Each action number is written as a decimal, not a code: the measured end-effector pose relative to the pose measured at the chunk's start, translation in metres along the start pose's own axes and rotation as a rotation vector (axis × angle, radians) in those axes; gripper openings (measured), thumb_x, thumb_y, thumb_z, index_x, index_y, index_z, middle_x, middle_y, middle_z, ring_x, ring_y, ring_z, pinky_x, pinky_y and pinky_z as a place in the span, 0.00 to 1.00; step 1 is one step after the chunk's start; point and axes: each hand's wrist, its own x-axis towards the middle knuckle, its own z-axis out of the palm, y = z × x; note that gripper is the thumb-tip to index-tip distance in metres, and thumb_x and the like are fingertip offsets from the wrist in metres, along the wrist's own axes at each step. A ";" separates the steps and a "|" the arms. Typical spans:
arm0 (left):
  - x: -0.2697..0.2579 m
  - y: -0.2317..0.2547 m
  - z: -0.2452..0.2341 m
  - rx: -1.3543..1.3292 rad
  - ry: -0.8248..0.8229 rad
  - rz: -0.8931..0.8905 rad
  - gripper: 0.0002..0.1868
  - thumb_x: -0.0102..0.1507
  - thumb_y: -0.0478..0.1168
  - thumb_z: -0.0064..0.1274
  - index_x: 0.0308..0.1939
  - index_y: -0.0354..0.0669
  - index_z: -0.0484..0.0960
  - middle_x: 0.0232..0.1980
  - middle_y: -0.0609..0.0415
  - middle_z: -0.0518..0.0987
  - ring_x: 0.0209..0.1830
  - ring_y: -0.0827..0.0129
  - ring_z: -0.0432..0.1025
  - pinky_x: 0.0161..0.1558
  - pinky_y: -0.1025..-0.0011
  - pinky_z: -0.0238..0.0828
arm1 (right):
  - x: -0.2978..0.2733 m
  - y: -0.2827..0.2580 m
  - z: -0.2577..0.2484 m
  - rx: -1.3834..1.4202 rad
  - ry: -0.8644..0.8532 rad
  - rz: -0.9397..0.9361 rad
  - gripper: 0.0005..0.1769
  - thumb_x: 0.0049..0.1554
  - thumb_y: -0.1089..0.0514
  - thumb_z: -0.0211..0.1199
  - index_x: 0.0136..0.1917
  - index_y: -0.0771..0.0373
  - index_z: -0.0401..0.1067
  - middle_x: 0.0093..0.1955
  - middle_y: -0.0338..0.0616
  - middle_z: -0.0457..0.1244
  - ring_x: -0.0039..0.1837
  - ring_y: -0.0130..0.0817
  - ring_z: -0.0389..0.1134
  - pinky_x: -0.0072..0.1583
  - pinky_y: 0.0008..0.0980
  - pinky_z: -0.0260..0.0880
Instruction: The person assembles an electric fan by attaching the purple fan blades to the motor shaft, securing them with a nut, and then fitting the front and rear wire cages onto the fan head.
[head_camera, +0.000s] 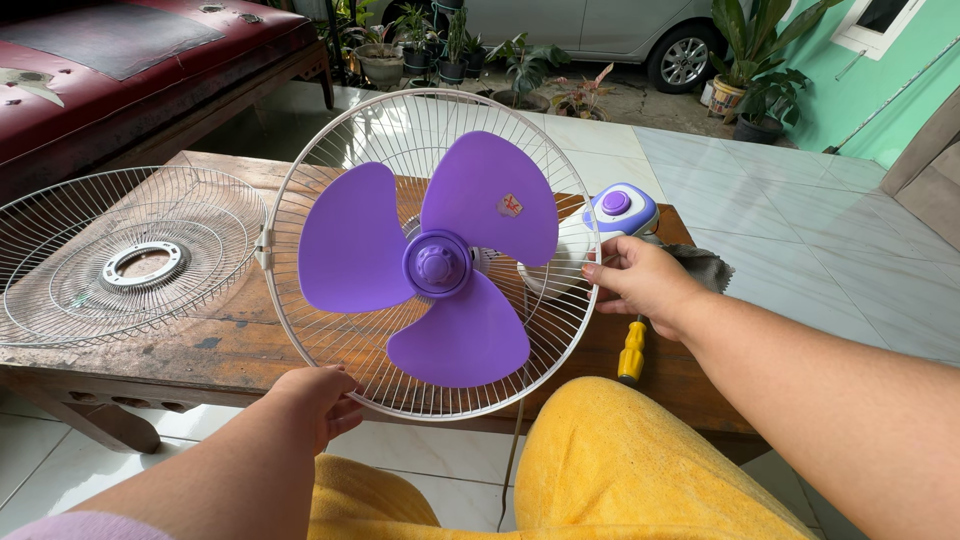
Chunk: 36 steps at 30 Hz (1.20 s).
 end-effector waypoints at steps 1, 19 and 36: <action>-0.001 0.002 -0.001 -0.001 0.011 0.015 0.19 0.69 0.33 0.50 0.63 0.51 0.76 0.50 0.51 0.79 0.49 0.65 0.77 0.51 0.64 0.81 | 0.001 -0.001 -0.001 0.001 0.007 -0.007 0.18 0.59 0.54 0.62 0.61 0.59 0.69 0.54 0.41 0.67 0.56 0.33 0.70 0.58 0.39 0.75; -0.007 0.079 -0.021 0.002 0.376 0.568 0.30 0.64 0.45 0.59 0.70 0.49 0.72 0.58 0.51 0.80 0.56 0.64 0.76 0.57 0.61 0.71 | 0.062 -0.062 0.003 0.074 0.113 -0.207 0.33 0.63 0.35 0.49 0.67 0.62 0.72 0.57 0.45 0.67 0.56 0.37 0.66 0.58 0.41 0.67; -0.033 0.155 -0.020 0.092 0.235 0.787 0.16 0.68 0.51 0.51 0.57 0.55 0.83 0.51 0.63 0.84 0.54 0.73 0.75 0.57 0.66 0.69 | 0.076 -0.078 0.005 0.263 -0.137 -0.351 0.20 0.65 0.46 0.61 0.58 0.65 0.75 0.50 0.43 0.70 0.48 0.33 0.71 0.52 0.39 0.73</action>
